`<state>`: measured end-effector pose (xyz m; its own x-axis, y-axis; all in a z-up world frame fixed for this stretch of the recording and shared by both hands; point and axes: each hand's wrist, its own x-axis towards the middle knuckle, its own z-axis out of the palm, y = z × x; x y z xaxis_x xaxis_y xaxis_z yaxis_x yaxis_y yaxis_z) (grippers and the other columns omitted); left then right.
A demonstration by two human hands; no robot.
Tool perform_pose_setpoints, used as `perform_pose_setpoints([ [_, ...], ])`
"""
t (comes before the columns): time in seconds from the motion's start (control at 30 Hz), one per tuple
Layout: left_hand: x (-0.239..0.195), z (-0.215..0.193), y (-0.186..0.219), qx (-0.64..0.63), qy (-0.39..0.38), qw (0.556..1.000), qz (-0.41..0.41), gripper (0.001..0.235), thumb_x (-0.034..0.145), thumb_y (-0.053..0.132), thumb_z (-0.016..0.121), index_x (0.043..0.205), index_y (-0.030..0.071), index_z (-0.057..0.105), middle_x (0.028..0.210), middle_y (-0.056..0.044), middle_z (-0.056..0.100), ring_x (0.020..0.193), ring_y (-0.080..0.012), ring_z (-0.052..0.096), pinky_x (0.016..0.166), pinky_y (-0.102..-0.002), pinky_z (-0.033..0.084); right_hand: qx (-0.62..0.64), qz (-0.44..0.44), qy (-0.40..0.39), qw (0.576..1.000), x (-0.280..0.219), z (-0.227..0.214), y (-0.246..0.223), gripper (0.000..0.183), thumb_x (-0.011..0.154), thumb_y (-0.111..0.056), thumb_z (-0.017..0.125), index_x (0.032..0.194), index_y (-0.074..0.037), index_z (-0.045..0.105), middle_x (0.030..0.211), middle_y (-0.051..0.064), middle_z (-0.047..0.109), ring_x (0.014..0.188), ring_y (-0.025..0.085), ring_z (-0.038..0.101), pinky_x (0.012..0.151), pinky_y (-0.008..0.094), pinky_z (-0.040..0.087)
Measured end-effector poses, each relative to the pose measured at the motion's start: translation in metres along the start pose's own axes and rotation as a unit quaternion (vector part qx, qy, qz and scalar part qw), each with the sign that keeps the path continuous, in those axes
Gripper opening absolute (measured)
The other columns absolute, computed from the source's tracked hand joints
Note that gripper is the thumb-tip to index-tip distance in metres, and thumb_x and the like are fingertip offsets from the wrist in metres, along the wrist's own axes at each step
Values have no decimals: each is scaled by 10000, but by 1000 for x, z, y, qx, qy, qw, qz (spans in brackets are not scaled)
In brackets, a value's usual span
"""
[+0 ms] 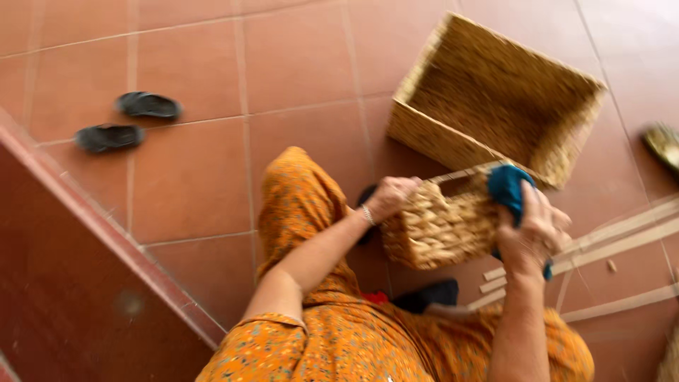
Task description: The person sits on a tiled floor and wipes the exterior and interior surfaces of woven baskets using a blue cloth. They rotate the baskets to clean all sides and then move to a second basket, repeating the same wiping process.
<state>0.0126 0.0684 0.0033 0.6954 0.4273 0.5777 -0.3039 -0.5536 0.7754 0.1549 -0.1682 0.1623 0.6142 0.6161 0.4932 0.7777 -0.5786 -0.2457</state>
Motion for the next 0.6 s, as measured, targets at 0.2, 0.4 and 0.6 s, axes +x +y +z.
perform_pose_setpoints([
  [0.2, 0, 5, 5, -154, -1, 932, -328, 435, 1093, 264, 619, 788, -26, 730, 693, -2, 623, 678, -73, 540, 627, -277, 500, -115, -96, 9, 989, -33, 22, -61, 516, 956, -320, 774, 1440, -190, 654, 1383, 87, 691, 1203, 262, 642, 1016, 483, 434],
  [0.4, 2, 6, 20, -309, 10, 890, -335, 383, 1048, 301, 607, 888, -10, 765, 798, 39, 703, 743, -46, 575, 674, -263, 521, -41, -244, -31, 968, -103, 19, -112, 585, 813, -161, 755, 1367, -304, 633, 1186, 50, 711, 1013, 223, 644, 910, 445, 438],
  [0.6, 8, -9, 38, -204, -38, 927, -312, 395, 1034, 335, 563, 875, 31, 759, 765, 51, 716, 756, -42, 620, 731, -255, 549, 18, -85, -82, 993, -78, 22, -15, 448, 1054, -247, 648, 1483, -363, 592, 1121, 13, 679, 944, 182, 605, 805, 366, 464],
])
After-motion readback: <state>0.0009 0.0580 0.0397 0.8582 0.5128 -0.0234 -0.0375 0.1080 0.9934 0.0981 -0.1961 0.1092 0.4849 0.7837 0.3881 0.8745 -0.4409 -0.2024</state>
